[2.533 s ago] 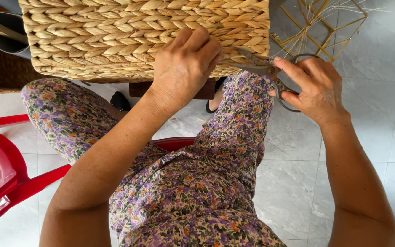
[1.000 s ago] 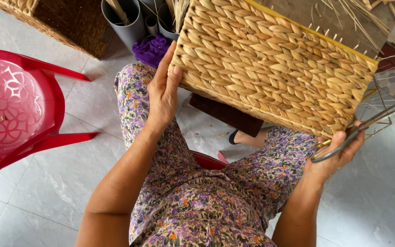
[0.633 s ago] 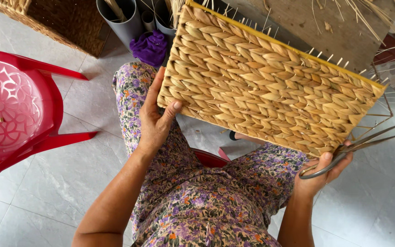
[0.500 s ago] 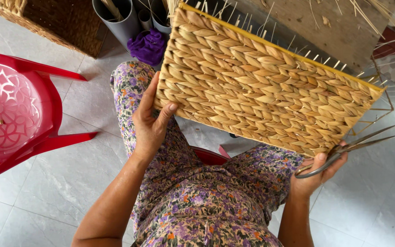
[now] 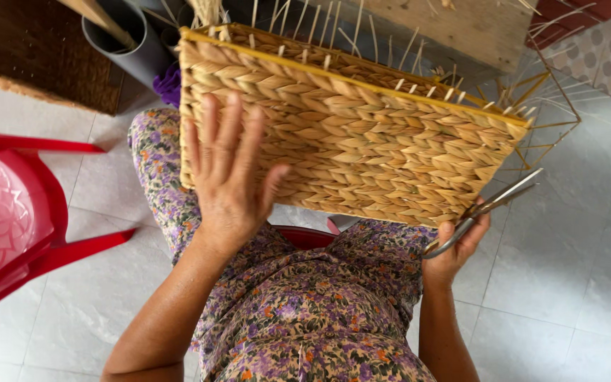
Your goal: The person sits with a woven water-hyacinth basket on their lap and uses scissors to trim the protruding straw ends sticking out from the basket's rim. They rotate the basket to reach different sides, pulling each stick taut and snipping it flush, with cut pieces falling to the floor.
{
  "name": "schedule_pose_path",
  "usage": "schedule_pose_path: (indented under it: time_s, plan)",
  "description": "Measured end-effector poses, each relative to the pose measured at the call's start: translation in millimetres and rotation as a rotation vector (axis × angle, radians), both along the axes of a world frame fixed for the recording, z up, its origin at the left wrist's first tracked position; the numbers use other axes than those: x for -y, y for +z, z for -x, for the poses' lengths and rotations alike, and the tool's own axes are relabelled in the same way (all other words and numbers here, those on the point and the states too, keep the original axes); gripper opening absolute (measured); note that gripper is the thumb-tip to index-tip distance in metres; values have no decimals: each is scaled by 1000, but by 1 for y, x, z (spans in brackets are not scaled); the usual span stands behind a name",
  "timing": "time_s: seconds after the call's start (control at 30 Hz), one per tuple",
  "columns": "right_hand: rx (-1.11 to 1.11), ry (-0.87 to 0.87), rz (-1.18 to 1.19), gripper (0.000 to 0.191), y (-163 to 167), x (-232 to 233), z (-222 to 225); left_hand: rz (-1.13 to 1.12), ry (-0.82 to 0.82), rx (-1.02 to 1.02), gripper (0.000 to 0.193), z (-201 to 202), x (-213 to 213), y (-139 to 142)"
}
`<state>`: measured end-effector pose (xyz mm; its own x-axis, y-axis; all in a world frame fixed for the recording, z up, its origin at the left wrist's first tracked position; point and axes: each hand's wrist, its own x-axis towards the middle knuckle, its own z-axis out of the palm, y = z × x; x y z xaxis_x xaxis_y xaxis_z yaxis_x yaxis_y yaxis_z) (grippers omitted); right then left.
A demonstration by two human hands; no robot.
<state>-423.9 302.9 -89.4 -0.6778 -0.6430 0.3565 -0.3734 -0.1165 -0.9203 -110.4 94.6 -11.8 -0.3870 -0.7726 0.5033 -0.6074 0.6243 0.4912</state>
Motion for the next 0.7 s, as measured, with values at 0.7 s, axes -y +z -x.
schedule_pose_path:
  time_s: [0.7]
  plan:
    - [36,-85,-68,70,-1,0,8,-237,-458,199,19,75,147,66]
